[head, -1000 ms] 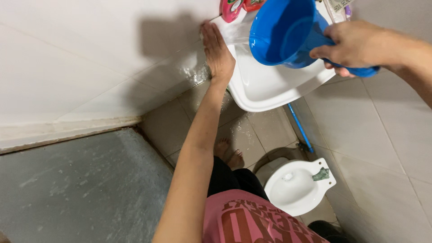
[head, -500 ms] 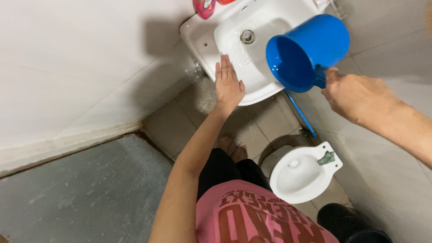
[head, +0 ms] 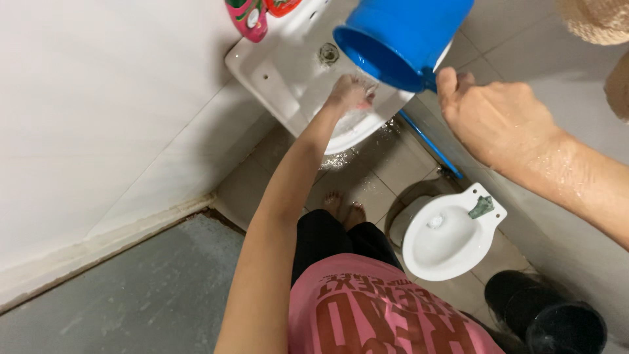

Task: The person scrubs a white wall-mounted sink with a cloth, then rinses it by pouring water from a blue plastic scoop. The person then scrubs a white bidet with the cloth and rinses it with the scoop.

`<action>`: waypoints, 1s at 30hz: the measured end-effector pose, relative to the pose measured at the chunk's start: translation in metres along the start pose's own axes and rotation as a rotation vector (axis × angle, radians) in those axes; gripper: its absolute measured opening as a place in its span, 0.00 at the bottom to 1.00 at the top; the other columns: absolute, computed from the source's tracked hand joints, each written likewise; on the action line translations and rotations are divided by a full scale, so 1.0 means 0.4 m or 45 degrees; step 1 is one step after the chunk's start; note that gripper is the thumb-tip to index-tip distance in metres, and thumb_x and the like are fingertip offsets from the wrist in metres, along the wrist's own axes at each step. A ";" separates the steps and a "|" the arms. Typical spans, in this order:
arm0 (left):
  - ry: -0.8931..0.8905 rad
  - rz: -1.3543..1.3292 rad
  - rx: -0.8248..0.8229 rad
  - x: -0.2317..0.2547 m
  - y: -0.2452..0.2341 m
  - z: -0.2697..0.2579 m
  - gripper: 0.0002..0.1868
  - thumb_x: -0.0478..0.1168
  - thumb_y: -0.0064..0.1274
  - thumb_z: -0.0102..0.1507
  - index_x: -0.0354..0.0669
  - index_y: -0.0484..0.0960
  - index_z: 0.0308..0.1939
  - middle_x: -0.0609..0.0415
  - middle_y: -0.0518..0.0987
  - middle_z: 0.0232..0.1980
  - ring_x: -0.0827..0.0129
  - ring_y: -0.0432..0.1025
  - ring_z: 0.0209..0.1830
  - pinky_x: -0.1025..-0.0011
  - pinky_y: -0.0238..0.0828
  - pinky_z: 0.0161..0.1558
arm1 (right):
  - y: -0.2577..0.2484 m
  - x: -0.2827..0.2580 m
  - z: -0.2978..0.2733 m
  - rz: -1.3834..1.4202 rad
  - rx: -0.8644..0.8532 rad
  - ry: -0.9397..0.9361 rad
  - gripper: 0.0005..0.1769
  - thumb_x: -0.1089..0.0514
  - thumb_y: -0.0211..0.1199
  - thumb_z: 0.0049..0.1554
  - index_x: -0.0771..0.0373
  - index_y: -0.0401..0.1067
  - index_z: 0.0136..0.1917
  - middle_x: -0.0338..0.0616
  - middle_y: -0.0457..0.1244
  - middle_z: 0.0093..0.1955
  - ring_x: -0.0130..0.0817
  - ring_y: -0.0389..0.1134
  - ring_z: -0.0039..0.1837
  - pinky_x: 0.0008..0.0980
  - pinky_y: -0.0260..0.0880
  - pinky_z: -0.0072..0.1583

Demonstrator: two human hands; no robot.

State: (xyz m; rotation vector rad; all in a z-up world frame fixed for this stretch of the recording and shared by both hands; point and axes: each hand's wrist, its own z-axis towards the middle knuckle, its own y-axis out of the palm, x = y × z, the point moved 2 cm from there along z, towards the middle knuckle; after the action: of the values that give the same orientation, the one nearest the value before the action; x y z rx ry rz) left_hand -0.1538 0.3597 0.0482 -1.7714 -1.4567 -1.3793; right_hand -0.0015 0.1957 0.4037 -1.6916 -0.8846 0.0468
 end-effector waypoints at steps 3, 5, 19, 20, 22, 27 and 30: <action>0.412 -0.248 -0.326 0.086 0.042 0.024 0.12 0.32 0.41 0.70 0.32 0.81 0.46 0.41 0.83 0.42 0.63 0.80 0.36 0.65 0.80 0.36 | -0.031 0.018 -0.038 -0.120 0.143 0.089 0.23 0.68 0.56 0.55 0.75 0.60 0.63 0.56 0.68 0.46 0.40 0.73 0.33 0.34 0.72 0.30; -0.113 -0.070 0.067 0.161 0.108 0.107 0.09 0.35 0.44 0.69 0.36 0.80 0.43 0.44 0.85 0.39 0.61 0.82 0.33 0.65 0.86 0.35 | -0.046 0.025 -0.059 -0.161 0.245 0.147 0.19 0.67 0.57 0.55 0.72 0.62 0.59 0.54 0.68 0.47 0.38 0.73 0.32 0.32 0.71 0.30; 0.144 1.379 0.062 -0.080 0.085 0.041 0.37 0.56 0.49 0.73 0.26 0.62 0.71 0.27 0.64 0.70 0.37 0.62 0.68 0.47 0.58 0.66 | 0.169 -0.027 -0.101 0.512 0.317 0.392 0.08 0.66 0.55 0.64 0.73 0.61 0.54 0.59 0.66 0.40 0.51 0.72 0.34 0.46 0.72 0.34; -0.009 1.376 0.041 -0.107 0.094 0.006 0.37 0.57 0.47 0.72 0.31 0.58 0.72 0.33 0.60 0.74 0.42 0.57 0.73 0.45 0.53 0.68 | 0.198 -0.037 -0.108 0.629 0.331 0.407 0.09 0.64 0.56 0.63 0.73 0.61 0.53 0.61 0.66 0.41 0.54 0.71 0.35 0.47 0.72 0.34; -0.027 1.458 0.100 -0.150 0.115 -0.072 0.39 0.55 0.47 0.69 0.34 0.53 0.75 0.37 0.56 0.77 0.46 0.53 0.77 0.46 0.50 0.72 | 0.252 -0.055 -0.137 0.862 0.355 0.442 0.13 0.61 0.58 0.61 0.74 0.61 0.52 0.65 0.67 0.41 0.60 0.71 0.36 0.51 0.72 0.36; 0.772 2.296 0.561 -0.153 0.146 -0.174 0.42 0.39 0.56 0.70 0.30 0.53 0.84 0.37 0.52 0.84 0.52 0.51 0.84 0.61 0.56 0.78 | 0.372 -0.112 -0.237 1.137 -0.078 0.752 0.18 0.55 0.58 0.64 0.72 0.63 0.57 0.65 0.68 0.35 0.59 0.72 0.37 0.51 0.74 0.40; 0.890 2.777 0.465 -0.155 0.201 -0.165 0.46 0.37 0.59 0.59 0.33 0.53 0.78 0.36 0.46 0.82 0.48 0.46 0.81 0.63 0.52 0.77 | 0.424 -0.141 -0.310 1.280 -0.097 0.904 0.19 0.53 0.59 0.64 0.71 0.65 0.58 0.64 0.68 0.34 0.56 0.73 0.38 0.50 0.73 0.42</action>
State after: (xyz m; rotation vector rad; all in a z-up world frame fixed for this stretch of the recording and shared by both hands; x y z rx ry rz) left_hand -0.1027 0.2504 0.0376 -1.1789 0.7280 -0.2242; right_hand 0.1047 0.0539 0.2774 -1.8730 0.5280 0.0813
